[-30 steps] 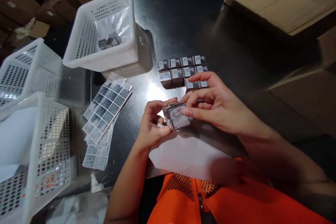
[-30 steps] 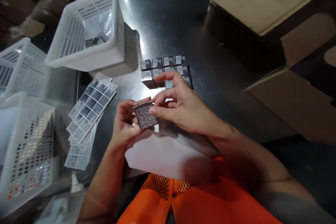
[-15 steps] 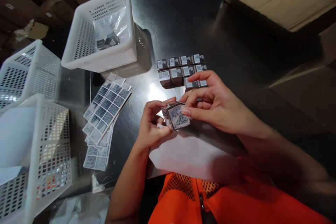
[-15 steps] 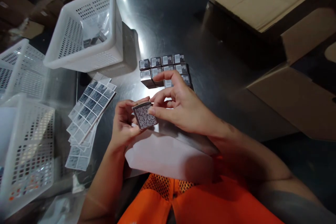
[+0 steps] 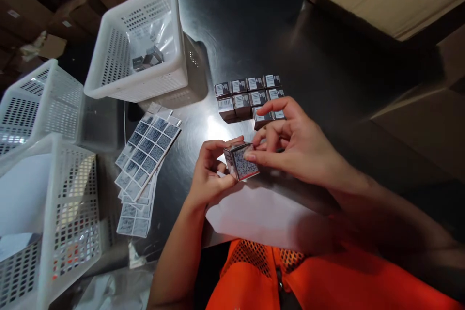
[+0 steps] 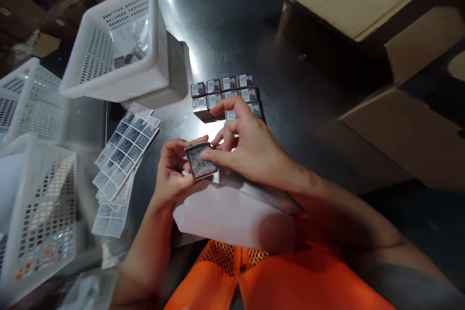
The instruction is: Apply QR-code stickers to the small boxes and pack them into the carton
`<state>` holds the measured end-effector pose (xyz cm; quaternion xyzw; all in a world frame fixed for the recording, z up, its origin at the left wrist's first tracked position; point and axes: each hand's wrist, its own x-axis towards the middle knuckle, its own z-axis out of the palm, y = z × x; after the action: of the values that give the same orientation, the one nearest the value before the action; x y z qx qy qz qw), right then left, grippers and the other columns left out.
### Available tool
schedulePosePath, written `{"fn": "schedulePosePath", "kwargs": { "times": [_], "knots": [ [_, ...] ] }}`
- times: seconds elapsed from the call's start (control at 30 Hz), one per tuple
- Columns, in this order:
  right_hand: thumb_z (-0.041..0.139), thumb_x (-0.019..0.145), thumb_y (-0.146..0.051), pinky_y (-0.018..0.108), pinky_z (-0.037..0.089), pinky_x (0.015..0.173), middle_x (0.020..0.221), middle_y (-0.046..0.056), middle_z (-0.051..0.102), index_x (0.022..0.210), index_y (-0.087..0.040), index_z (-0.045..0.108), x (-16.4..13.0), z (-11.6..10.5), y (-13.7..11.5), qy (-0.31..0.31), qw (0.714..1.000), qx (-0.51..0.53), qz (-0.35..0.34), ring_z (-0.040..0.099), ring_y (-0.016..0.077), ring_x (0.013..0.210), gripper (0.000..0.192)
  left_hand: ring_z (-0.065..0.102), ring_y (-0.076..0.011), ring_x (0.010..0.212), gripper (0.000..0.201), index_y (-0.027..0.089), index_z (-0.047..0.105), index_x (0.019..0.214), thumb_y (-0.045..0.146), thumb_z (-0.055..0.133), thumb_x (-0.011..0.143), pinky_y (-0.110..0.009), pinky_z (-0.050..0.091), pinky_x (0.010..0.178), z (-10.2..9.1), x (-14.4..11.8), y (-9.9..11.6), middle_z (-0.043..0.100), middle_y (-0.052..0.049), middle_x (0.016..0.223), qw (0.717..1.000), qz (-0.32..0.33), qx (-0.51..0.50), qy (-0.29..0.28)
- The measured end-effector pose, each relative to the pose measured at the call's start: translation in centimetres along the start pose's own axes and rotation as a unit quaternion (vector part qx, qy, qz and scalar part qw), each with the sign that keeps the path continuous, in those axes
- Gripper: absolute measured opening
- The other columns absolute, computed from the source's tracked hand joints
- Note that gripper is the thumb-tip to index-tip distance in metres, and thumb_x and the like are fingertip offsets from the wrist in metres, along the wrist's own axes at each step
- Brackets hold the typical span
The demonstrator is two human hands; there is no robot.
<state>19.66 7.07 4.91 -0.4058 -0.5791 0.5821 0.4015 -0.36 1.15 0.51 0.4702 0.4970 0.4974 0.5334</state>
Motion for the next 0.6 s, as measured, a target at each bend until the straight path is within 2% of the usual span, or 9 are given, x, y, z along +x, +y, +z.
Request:
{"fn": "schedulePosePath", "kwargs": {
  "times": [0.07, 0.13, 0.23, 0.33, 0.43, 0.5, 0.53, 0.6],
  "knots": [
    [0.095, 0.064, -0.031, 0.035, 0.062, 0.073, 0.06, -0.011, 0.051, 0.113, -0.027, 0.05, 0.4, -0.3, 0.2, -0.01, 1.0, 0.002, 0.013, 0.071, 0.0205, 0.077, 0.067, 0.075, -0.0182, 0.085, 0.057, 0.027, 0.057, 0.102, 0.02, 0.091, 0.058, -0.021, 0.054, 0.056, 0.0, 0.1, 0.2, 0.074, -0.009, 0.131, 1.0, -0.023, -0.012, -0.005],
    [0.097, 0.059, -0.032, 0.032, 0.06, 0.07, 0.073, -0.007, 0.062, 0.116, -0.027, 0.049, 0.9, -0.4, 0.4, -0.055, 0.996, 0.043, 0.055, 0.07, 0.0187, 0.079, 0.075, 0.073, -0.0155, 0.078, 0.057, 0.026, 0.058, 0.103, 0.022, 0.092, 0.057, -0.02, 0.051, 0.052, -0.2, 0.1, 0.3, 0.075, -0.008, 0.129, 1.0, -0.024, -0.01, -0.011],
    [0.097, 0.06, -0.031, 0.028, 0.059, 0.066, 0.099, 0.0, 0.07, 0.126, -0.027, 0.046, 1.6, -0.4, 1.0, -0.127, 0.974, 0.132, 0.131, 0.07, 0.0156, 0.08, 0.084, 0.068, -0.0102, 0.068, 0.053, 0.027, 0.063, 0.108, 0.021, 0.09, 0.063, -0.017, 0.041, 0.046, -0.7, -0.1, 0.4, 0.072, -0.008, 0.135, 0.999, 0.032, 0.041, -0.013],
    [0.098, 0.062, -0.032, 0.026, 0.059, 0.069, 0.109, 0.003, 0.072, 0.134, -0.026, 0.048, 2.3, -0.2, 1.9, -0.196, 0.943, 0.209, 0.169, 0.072, 0.0149, 0.085, 0.088, 0.049, -0.0021, 0.049, 0.055, 0.027, 0.069, 0.113, 0.025, 0.092, 0.064, -0.019, 0.029, 0.039, -1.2, -0.3, 1.1, 0.069, -0.01, 0.141, 0.988, 0.103, 0.114, -0.024],
    [0.1, 0.06, -0.038, 0.026, 0.06, 0.079, 0.114, 0.005, 0.074, 0.135, -0.023, 0.055, 3.0, 0.2, 2.6, -0.275, 0.907, 0.262, 0.179, 0.074, 0.017, 0.095, 0.089, 0.031, 0.0015, 0.041, 0.073, 0.03, 0.068, 0.126, 0.032, 0.096, 0.06, -0.02, 0.022, 0.036, -1.6, -0.7, 2.9, 0.066, -0.013, 0.144, 0.978, 0.127, 0.161, -0.023],
    [0.101, 0.058, -0.039, 0.027, 0.06, 0.084, 0.11, 0.004, 0.076, 0.134, -0.023, 0.059, 3.2, 0.5, 2.8, -0.28, 0.902, 0.275, 0.182, 0.074, 0.0167, 0.096, 0.088, 0.028, 0.0011, 0.039, 0.078, 0.031, 0.065, 0.133, 0.037, 0.096, 0.062, -0.021, 0.022, 0.036, -2.3, -1.8, 4.1, 0.07, -0.014, 0.138, 0.978, 0.117, 0.17, 0.023],
    [0.101, 0.057, -0.038, 0.027, 0.06, 0.084, 0.108, 0.003, 0.076, 0.133, -0.023, 0.061, 3.1, 0.6, 2.7, -0.266, 0.906, 0.274, 0.182, 0.074, 0.0164, 0.095, 0.086, 0.031, -0.0001, 0.039, 0.073, 0.03, 0.066, 0.133, 0.041, 0.093, 0.066, -0.021, 0.023, 0.037, -2.9, -2.7, 4.5, 0.075, -0.013, 0.13, 0.977, 0.115, 0.167, 0.073],
    [0.099, 0.059, -0.035, 0.028, 0.06, 0.083, 0.105, 0.002, 0.077, 0.13, -0.027, 0.065, 2.4, 0.8, 2.2, -0.231, 0.921, 0.252, 0.186, 0.074, 0.0167, 0.093, 0.08, 0.048, -0.0055, 0.044, 0.053, 0.026, 0.071, 0.123, 0.049, 0.084, 0.077, -0.021, 0.034, 0.043, -4.9, -5.4, 4.7, 0.082, -0.009, 0.104, 0.953, 0.127, 0.163, 0.221]
  ]
}}
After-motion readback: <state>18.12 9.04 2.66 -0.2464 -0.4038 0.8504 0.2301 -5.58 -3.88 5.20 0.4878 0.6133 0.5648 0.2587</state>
